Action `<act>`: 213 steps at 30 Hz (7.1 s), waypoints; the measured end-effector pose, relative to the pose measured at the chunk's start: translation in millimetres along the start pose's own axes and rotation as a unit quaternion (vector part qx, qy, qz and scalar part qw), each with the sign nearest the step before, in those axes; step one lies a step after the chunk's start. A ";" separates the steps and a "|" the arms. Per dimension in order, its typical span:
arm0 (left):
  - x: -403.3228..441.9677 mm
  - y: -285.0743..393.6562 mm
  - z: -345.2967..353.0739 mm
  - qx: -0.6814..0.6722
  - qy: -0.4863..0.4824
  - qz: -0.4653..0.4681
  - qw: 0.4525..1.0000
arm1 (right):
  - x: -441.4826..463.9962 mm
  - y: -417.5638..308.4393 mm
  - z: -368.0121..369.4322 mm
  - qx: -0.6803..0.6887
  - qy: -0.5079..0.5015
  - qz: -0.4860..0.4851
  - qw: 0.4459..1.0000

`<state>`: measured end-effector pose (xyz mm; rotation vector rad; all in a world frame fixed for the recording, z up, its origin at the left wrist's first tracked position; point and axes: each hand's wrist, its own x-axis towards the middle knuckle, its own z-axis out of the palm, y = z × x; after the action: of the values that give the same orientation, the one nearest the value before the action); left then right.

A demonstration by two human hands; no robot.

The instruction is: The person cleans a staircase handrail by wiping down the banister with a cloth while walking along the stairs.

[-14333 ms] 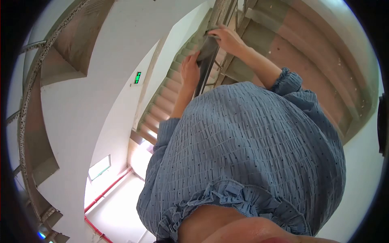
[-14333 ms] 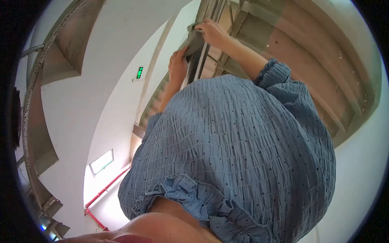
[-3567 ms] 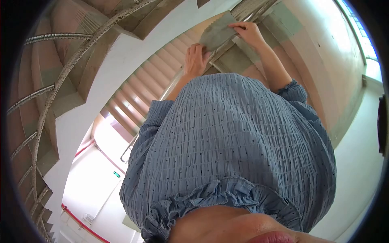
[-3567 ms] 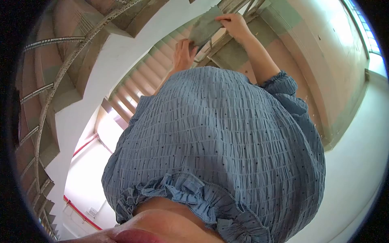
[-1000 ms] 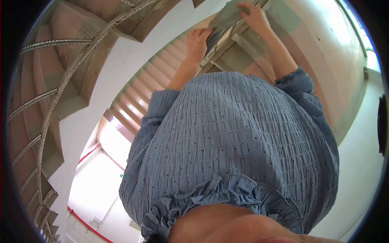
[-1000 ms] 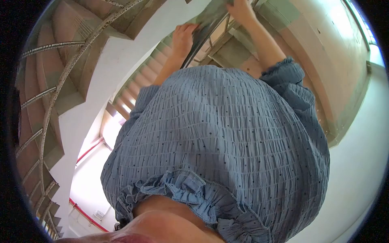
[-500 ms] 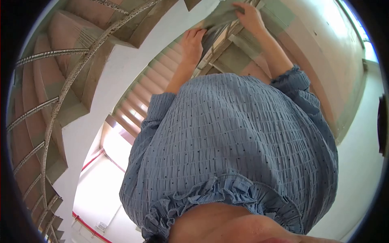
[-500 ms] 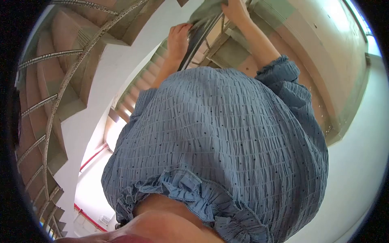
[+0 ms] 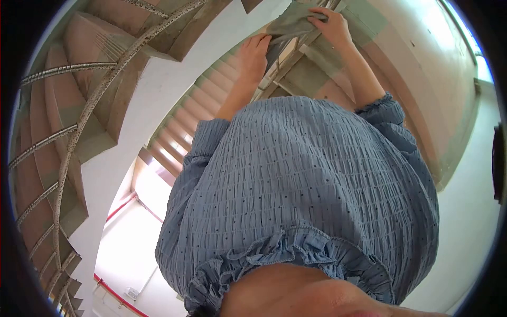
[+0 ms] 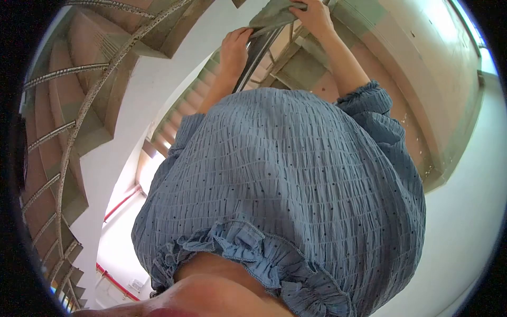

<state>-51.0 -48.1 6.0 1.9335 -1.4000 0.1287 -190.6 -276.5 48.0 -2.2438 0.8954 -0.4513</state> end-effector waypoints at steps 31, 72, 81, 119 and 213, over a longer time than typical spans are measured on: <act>-79.2 -16.2 3.0 0.075 -0.049 -0.076 0.993 | 35.9 -16.1 26.1 0.050 -0.126 -0.056 0.989; 4.5 -21.7 2.9 -0.049 0.049 -0.045 0.997 | -2.1 -42.0 16.9 0.094 0.022 -0.012 0.995; -106.2 -37.1 -23.2 0.026 -0.047 -0.150 0.987 | -70.7 -28.6 82.8 0.088 -0.099 -0.031 0.991; 51.4 96.1 14.9 0.162 -0.087 0.281 0.942 | -13.0 88.1 50.0 0.584 0.042 0.334 0.739; 133.0 110.6 -205.7 0.035 0.009 -0.192 0.981 | 29.1 -259.8 -164.9 0.121 0.046 -0.114 0.985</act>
<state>-25.7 -42.7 273.6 2.2174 -0.9983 0.0125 -133.8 -232.5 348.6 -2.1193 0.5942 -0.7331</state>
